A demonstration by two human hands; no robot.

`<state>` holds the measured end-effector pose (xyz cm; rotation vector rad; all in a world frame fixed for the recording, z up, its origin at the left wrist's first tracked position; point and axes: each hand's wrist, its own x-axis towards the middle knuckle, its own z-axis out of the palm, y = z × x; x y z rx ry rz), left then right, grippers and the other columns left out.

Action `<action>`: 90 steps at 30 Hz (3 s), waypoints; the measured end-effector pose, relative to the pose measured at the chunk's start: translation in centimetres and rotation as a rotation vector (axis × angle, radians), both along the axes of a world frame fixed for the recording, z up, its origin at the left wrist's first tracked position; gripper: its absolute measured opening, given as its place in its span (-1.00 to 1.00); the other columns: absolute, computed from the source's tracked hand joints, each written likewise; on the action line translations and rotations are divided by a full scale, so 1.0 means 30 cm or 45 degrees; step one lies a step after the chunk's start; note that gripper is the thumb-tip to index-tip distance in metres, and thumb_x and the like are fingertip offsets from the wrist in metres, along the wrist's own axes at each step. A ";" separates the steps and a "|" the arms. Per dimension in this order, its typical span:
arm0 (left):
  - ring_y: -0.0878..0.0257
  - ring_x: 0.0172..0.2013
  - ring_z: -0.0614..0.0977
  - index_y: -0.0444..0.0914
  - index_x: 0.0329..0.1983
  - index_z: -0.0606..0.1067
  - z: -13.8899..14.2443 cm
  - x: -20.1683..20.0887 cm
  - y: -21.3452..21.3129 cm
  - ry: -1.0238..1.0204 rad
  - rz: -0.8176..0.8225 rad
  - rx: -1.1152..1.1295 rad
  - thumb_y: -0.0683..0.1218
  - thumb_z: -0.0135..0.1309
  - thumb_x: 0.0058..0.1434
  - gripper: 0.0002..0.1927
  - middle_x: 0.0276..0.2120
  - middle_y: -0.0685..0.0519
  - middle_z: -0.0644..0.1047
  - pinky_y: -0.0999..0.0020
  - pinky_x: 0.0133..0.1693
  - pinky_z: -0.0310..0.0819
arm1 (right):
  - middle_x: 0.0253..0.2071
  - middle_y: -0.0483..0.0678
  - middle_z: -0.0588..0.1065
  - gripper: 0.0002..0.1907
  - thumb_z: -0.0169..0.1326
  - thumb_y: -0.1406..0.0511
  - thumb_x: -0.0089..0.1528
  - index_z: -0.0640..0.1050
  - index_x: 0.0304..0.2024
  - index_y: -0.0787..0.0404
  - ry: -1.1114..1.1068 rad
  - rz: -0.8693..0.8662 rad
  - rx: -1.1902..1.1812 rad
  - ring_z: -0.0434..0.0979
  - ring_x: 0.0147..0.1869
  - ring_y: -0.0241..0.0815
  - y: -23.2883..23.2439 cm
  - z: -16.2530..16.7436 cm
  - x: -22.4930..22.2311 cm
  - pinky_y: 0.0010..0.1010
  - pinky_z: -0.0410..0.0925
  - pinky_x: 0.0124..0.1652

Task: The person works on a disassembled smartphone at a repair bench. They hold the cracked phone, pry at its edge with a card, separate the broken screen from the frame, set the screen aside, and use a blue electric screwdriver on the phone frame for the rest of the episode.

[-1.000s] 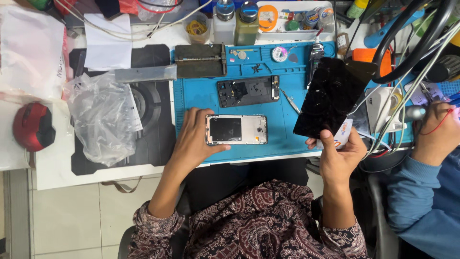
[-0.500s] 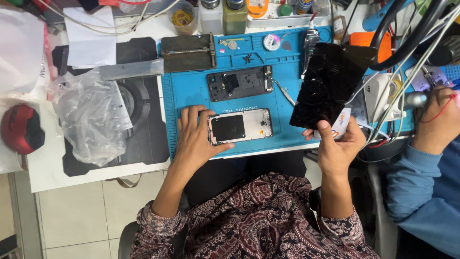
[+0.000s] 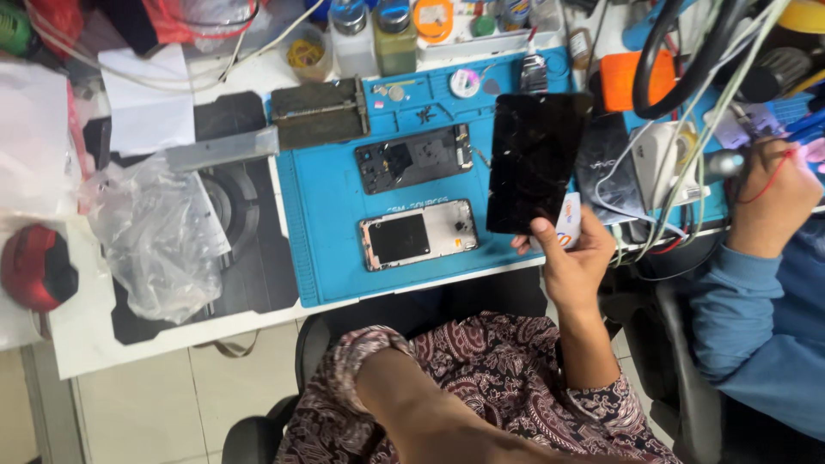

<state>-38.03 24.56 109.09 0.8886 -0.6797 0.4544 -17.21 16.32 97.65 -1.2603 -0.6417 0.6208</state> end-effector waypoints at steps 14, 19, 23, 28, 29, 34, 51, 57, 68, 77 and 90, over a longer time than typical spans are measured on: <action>0.16 0.18 0.52 -0.13 0.30 0.32 0.039 0.364 -0.237 0.244 -0.513 0.077 0.11 0.34 0.21 -0.33 0.14 0.02 0.43 0.20 0.20 0.49 | -0.35 0.02 0.62 -0.85 0.24 0.41 0.32 0.57 -0.12 0.39 -0.020 -0.109 -0.077 0.66 -0.31 -0.26 -0.173 0.049 0.086 -0.48 0.50 -0.32; 0.17 0.19 0.50 -0.13 0.32 0.28 -0.033 0.374 -0.347 0.251 -0.678 0.155 0.08 0.35 0.22 -0.31 0.16 0.01 0.40 0.21 0.21 0.47 | -0.31 -0.07 0.59 -0.83 0.20 0.37 0.33 0.55 -0.09 0.36 0.001 -0.220 0.067 0.67 -0.26 -0.33 -0.298 -0.003 0.055 -0.53 0.50 -0.32; 0.17 0.20 0.48 -0.14 0.33 0.26 -0.164 0.244 -0.576 0.216 -0.777 0.174 0.06 0.35 0.23 -0.29 0.18 0.01 0.39 0.22 0.22 0.46 | -0.29 -0.05 0.59 -0.84 0.21 0.38 0.35 0.56 -0.09 0.38 0.028 -0.236 0.116 0.66 -0.24 -0.30 -0.506 -0.115 -0.071 -0.51 0.49 -0.31; 0.18 0.21 0.47 -0.15 0.36 0.22 -0.168 0.200 -0.609 0.161 -0.785 0.182 0.04 0.36 0.25 -0.27 0.20 0.00 0.37 0.23 0.22 0.44 | -0.32 -0.05 0.60 -0.80 0.23 0.37 0.31 0.56 -0.09 0.37 -0.006 -0.304 0.024 0.67 -0.27 -0.30 -0.554 -0.149 -0.091 -0.51 0.51 -0.33; 0.18 0.22 0.46 -0.15 0.36 0.21 -0.160 0.192 -0.584 0.138 -0.765 0.178 0.03 0.36 0.25 -0.26 0.20 0.00 0.36 0.23 0.23 0.44 | -0.32 -0.06 0.60 -0.79 0.23 0.36 0.28 0.55 -0.09 0.37 0.007 -0.294 -0.007 0.68 -0.28 -0.31 -0.531 -0.147 -0.092 -0.51 0.51 -0.34; 0.18 0.23 0.44 -0.16 0.38 0.18 -0.114 0.094 -0.437 0.006 -0.618 0.159 0.01 0.37 0.26 -0.24 0.22 -0.01 0.34 0.24 0.23 0.42 | -0.36 -0.02 0.59 -0.84 0.23 0.41 0.30 0.55 -0.15 0.40 0.003 -0.212 -0.006 0.67 -0.33 -0.22 -0.383 -0.130 -0.073 -0.45 0.50 -0.34; 0.20 0.27 0.38 -0.18 0.45 0.06 0.019 0.062 -0.063 0.560 1.909 0.506 -0.07 0.39 0.31 -0.15 0.29 -0.03 0.27 0.28 0.26 0.36 | -0.24 0.04 0.58 -0.85 0.23 0.50 0.39 0.52 -0.04 0.39 -0.575 0.173 0.217 0.63 -0.29 -0.16 0.042 0.204 0.032 -0.41 0.50 -0.26; 0.15 0.28 0.44 -0.23 0.57 -0.08 -0.086 0.094 0.049 0.787 1.953 0.316 -0.19 0.44 0.31 0.04 0.38 -0.07 0.30 0.23 0.28 0.49 | -0.08 0.12 0.58 -0.74 0.29 0.55 0.27 0.53 -0.04 0.34 -1.540 0.028 0.266 0.68 -0.03 0.02 0.109 0.228 -0.031 -0.35 0.51 -0.14; -0.01 0.41 0.44 -0.14 0.50 -0.08 -0.409 -0.129 0.338 0.880 1.565 0.262 -0.42 0.33 0.24 0.01 0.30 -0.12 0.28 0.02 0.45 0.43 | -0.15 0.07 0.57 -0.74 0.30 0.39 0.32 0.55 -0.01 0.40 -1.200 0.247 -0.001 0.62 -0.14 -0.20 0.148 0.112 0.140 -0.41 0.44 -0.17; -0.06 0.44 0.42 -0.17 0.36 -0.03 -0.495 -0.266 0.311 0.987 1.848 0.464 -0.40 0.41 0.15 -0.03 0.29 -0.13 0.20 0.08 0.43 0.43 | -0.15 0.00 0.58 -0.86 0.13 0.42 0.46 0.53 0.02 0.42 -0.725 0.399 -0.074 0.63 -0.14 -0.31 0.201 0.069 0.168 -0.54 0.48 -0.21; -0.11 0.30 0.40 -0.28 0.28 -0.03 -0.653 -0.190 0.016 1.160 2.821 0.685 -0.23 0.53 0.05 0.01 0.17 -0.16 0.22 -0.06 0.37 0.32 | -0.05 0.04 0.57 -0.82 -0.05 0.41 0.54 0.47 0.12 0.43 -0.649 0.476 -0.138 0.65 -0.05 -0.23 0.207 0.063 0.151 -0.43 0.55 -0.13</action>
